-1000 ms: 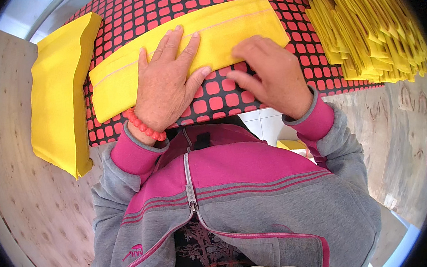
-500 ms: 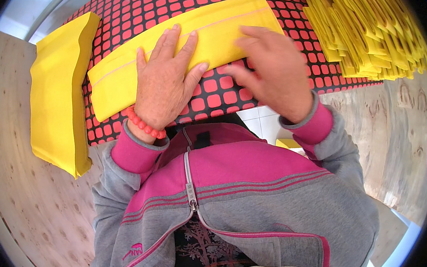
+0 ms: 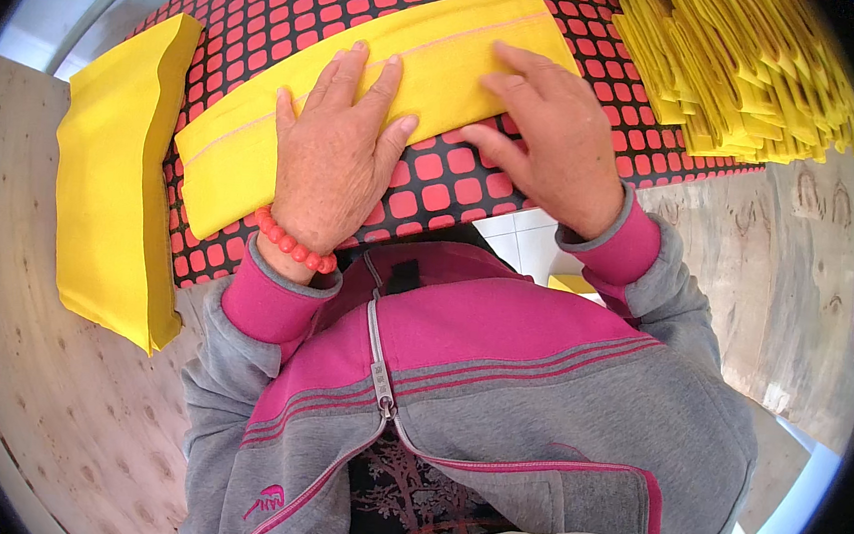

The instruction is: The person folds yellow paper sheets by hand on a patterned table. The person repeatedly folds each sheet in half, smooths the crease, and stacks the folded sheets on the right side of the table.

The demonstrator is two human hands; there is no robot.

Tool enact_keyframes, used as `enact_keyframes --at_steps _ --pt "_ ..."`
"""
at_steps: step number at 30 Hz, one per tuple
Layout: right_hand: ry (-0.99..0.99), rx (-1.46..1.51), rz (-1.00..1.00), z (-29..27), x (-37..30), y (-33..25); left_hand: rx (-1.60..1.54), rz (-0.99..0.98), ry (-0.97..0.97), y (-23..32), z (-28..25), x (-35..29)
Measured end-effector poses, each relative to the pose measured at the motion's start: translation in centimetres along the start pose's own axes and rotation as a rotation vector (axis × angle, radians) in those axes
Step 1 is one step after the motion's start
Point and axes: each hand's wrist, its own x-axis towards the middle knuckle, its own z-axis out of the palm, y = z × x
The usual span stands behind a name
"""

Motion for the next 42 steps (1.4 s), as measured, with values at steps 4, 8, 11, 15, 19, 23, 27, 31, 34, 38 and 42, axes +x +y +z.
enact_keyframes --at_steps 4,8,11,15,19,23,27,31,34,38,42 --pt "-0.232 -0.042 0.228 -1.8 -1.4 0.6 -0.028 -0.012 -0.004 -0.1 -0.1 0.0" --pt "-0.042 -0.066 0.084 -1.5 -1.9 1.5 -0.045 -0.012 -0.002 -0.1 0.0 0.1" --pt "-0.169 -0.072 0.106 -2.2 -2.3 1.5 -0.019 -0.009 0.005 0.0 0.0 0.0" --pt "-0.233 -0.065 0.128 -3.0 -1.3 1.2 -0.030 0.015 0.035 -0.2 0.2 -0.1" --pt "-0.182 0.121 0.012 -1.0 1.6 1.1 -0.020 0.015 0.073 -0.3 0.8 -0.4" --pt "-0.368 0.158 -0.053 3.0 3.6 1.1 -0.027 0.020 0.141 -0.6 1.3 -1.0" --pt "-0.327 0.111 -0.116 4.7 3.5 1.1 -0.163 0.022 0.228 -1.4 0.7 -2.4" --pt "-0.348 0.093 -0.108 4.6 3.2 1.3 -0.149 -0.002 0.222 -2.2 -1.3 -5.0" --pt "-0.343 0.107 -0.105 4.4 3.3 1.4 -0.033 -0.078 0.195 -2.5 -2.9 -7.2" --pt "-0.322 0.153 -0.102 4.2 3.5 1.2 0.057 -0.169 0.193 -2.8 -3.9 -8.9" --pt "-0.416 0.131 -0.032 4.0 3.6 0.9 0.099 -0.168 0.226 -3.2 -4.0 -9.7"
